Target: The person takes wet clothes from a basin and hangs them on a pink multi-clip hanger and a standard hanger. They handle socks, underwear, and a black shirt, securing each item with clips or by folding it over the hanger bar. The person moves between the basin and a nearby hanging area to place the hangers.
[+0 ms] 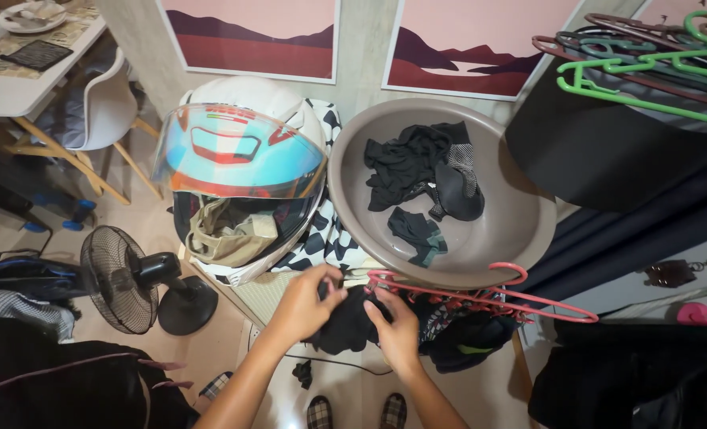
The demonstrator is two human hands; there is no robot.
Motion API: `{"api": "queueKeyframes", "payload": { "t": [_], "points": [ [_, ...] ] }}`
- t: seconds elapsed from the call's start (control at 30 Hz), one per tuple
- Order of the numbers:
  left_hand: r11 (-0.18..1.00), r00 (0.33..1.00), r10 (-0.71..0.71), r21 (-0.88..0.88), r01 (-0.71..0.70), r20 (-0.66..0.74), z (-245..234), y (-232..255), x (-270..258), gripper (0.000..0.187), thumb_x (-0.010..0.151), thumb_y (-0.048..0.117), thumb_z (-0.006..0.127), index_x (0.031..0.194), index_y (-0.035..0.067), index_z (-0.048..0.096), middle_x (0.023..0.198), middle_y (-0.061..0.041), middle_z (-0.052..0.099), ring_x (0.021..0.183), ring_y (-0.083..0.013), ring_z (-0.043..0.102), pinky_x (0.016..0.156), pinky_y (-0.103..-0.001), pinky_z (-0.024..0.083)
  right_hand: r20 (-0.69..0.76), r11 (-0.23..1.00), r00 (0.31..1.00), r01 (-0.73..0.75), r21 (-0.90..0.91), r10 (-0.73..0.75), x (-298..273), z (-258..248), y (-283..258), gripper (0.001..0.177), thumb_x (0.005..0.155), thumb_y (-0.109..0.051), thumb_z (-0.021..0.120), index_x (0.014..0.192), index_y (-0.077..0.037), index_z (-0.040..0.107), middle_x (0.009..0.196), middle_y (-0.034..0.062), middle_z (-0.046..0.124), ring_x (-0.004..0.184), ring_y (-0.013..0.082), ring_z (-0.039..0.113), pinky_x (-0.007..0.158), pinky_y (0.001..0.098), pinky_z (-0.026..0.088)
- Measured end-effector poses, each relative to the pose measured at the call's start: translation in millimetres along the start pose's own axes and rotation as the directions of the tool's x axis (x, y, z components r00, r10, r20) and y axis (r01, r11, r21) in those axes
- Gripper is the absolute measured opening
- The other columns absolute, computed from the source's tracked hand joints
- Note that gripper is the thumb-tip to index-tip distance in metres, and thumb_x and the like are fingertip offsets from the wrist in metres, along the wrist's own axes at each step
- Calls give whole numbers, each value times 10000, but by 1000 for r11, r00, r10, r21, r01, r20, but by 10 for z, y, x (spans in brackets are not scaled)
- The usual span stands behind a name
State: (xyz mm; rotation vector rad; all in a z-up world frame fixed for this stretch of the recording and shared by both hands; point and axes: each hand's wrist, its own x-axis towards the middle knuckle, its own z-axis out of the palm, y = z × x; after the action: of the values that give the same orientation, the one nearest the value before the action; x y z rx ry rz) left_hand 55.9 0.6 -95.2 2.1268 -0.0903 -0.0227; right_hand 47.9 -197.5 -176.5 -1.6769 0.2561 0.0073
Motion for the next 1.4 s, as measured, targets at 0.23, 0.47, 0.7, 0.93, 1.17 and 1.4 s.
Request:
{"api": "queueKeyframes", "payload": {
  "t": [0.23,0.47,0.7,0.93,1.17,1.4],
  "points": [
    [877,968,99,-480,25,233,424,279,-254,245,1063,226,447,1132,117,656,1034,-12,648,870,-106,618,814,-252,524,414,956,892,60,288,-181,-204,-87,384,620,768,149,606,1362,-11,529,1048,62,656,998,124,634,905,247,489],
    [972,954,216,-135,-191,209,379,252,-161,293,1077,235,410,1244,123,622,1212,-73,631,1170,-251,645,990,-345,466,149,913,919,321,252,-365,-116,-330,320,171,831,112,749,982,31,747,963,107,693,904,157,723,857,259,583],
    [990,959,-21,-129,60,283,133,386,-40,285,812,212,855,1081,177,769,910,59,715,816,-73,617,773,-214,462,134,984,975,179,-20,-175,148,-783,418,152,923,-147,699,1026,-59,768,913,13,763,848,106,670,810,250,520],
    [965,973,-6,-255,67,233,96,462,26,100,878,98,736,939,142,802,920,82,780,823,-63,646,748,-221,457,277,988,949,136,76,-152,135,-918,84,163,947,-98,650,1015,-16,773,899,38,746,845,126,676,773,260,518],
    [911,985,38,-411,35,169,102,396,24,110,869,52,761,923,110,683,879,17,743,810,-71,657,773,-222,489,59,955,989,115,275,-136,339,-1013,399,88,936,-68,652,996,-18,693,842,48,636,783,163,602,788,287,474],
    [981,981,-59,-172,92,187,-127,687,-13,184,879,292,771,904,114,810,922,62,821,866,-51,718,768,-222,517,262,966,934,210,152,-244,196,-1008,-203,216,870,-59,717,1079,-33,765,941,67,715,892,169,643,853,284,463]
  ]
}}
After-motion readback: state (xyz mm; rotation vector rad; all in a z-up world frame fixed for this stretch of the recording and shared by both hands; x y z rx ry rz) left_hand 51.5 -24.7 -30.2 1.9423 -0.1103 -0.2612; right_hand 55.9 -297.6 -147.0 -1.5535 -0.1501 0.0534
